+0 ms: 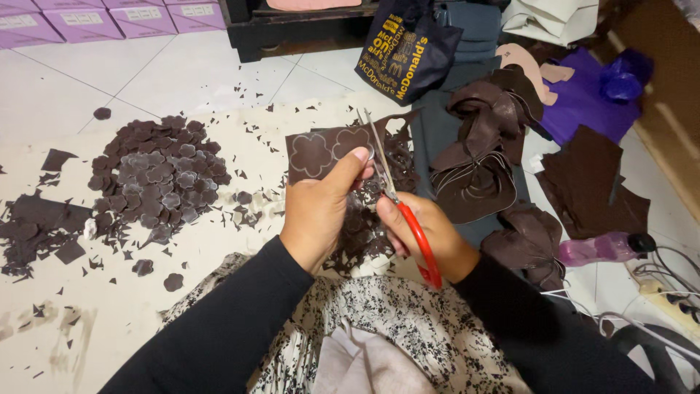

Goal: The person uses red-handled scissors to cut flower-shaped pieces from a strip of dark brown fabric. They hold the fabric with their left hand and cut along the outlines with their right hand, creating a pile of cutouts on the floor.

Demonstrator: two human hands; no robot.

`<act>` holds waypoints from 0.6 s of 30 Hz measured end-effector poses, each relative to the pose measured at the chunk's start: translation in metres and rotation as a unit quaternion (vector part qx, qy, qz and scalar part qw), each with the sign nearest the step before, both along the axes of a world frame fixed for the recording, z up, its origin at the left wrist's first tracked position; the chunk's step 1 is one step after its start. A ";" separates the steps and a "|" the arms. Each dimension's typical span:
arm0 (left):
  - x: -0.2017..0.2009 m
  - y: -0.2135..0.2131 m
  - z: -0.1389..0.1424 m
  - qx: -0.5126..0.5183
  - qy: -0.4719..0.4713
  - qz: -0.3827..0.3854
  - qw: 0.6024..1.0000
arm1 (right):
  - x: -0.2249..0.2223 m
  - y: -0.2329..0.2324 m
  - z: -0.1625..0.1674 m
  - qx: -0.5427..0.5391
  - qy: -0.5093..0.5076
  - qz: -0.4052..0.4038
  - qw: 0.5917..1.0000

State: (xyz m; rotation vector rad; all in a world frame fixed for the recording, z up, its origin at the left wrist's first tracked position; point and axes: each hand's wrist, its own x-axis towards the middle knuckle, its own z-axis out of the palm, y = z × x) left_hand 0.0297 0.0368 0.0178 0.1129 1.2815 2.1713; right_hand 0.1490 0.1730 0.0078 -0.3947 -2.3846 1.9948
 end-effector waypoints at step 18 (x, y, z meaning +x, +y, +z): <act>-0.003 -0.005 0.009 0.018 -0.009 0.011 1.000 | 0.003 0.005 0.016 0.059 0.008 0.032 0.998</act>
